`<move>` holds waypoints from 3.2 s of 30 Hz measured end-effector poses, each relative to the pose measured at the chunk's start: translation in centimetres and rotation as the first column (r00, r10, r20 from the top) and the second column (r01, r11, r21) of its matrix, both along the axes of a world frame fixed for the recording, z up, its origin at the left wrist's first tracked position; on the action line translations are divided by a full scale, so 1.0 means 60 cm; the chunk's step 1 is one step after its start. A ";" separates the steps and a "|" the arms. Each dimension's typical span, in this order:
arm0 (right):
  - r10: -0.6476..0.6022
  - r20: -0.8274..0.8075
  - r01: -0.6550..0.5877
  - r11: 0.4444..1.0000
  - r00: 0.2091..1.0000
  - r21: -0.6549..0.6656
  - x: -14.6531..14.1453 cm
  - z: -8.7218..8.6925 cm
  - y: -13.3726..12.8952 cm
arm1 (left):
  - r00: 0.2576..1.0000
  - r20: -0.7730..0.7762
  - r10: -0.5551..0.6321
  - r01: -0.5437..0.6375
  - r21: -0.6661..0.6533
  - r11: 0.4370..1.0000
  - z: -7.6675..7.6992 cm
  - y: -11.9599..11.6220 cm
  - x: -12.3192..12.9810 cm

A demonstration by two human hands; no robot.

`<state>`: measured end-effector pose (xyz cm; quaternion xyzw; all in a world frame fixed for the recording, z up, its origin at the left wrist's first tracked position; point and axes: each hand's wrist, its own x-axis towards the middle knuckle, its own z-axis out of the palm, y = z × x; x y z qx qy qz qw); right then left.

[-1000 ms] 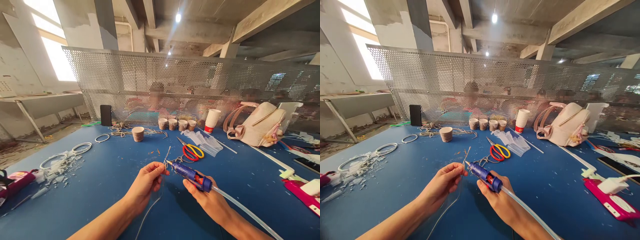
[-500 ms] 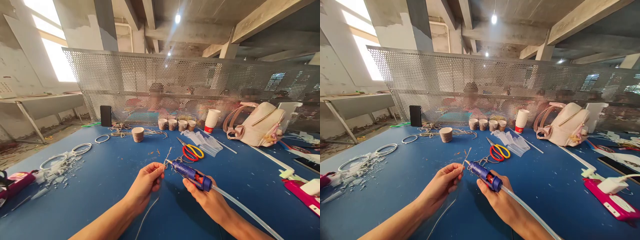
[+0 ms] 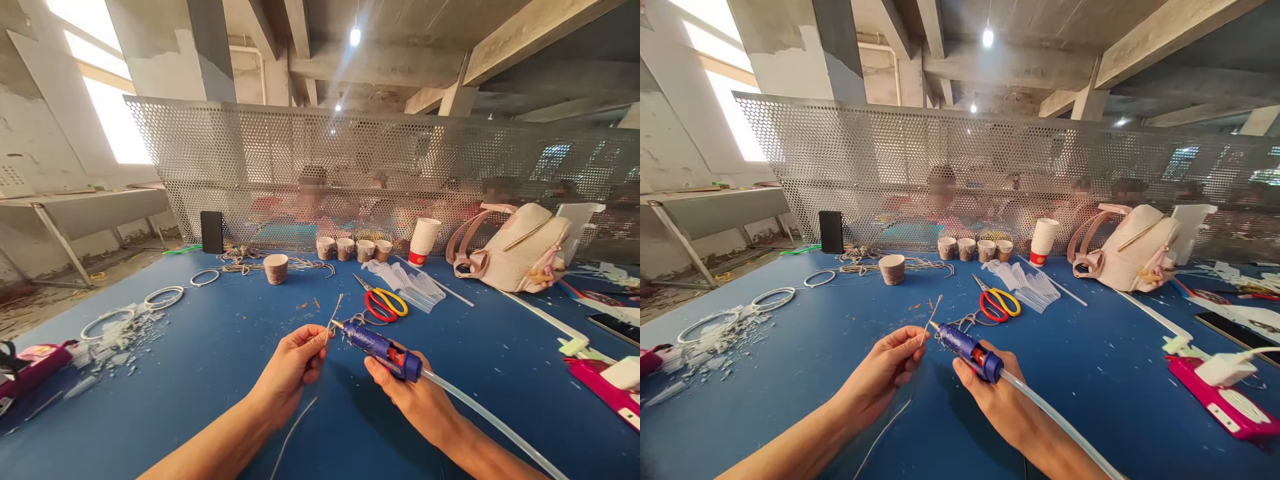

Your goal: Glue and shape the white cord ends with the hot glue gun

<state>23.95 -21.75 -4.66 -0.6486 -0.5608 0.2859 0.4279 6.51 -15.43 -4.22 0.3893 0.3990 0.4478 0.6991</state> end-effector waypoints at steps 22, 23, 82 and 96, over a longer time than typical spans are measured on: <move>-0.009 0.006 0.008 1.000 1.000 0.030 0.000 0.001 0.002 | 1.000 0.002 -0.022 0.023 -0.027 0.999 0.007 -0.004 0.003; -0.015 0.007 0.015 0.999 1.000 0.033 0.000 0.000 0.002 | 1.000 -0.001 -0.023 0.023 -0.029 0.999 0.009 -0.005 0.003; 0.174 0.330 -0.267 0.927 0.928 0.264 0.002 -0.007 0.010 | 0.819 -0.462 0.341 -0.050 0.534 0.844 -0.001 -0.010 0.009; 0.170 0.336 -0.283 0.903 0.926 0.323 0.007 -0.015 0.015 | 0.610 -0.520 0.597 0.179 0.825 0.536 -0.021 -0.003 -0.002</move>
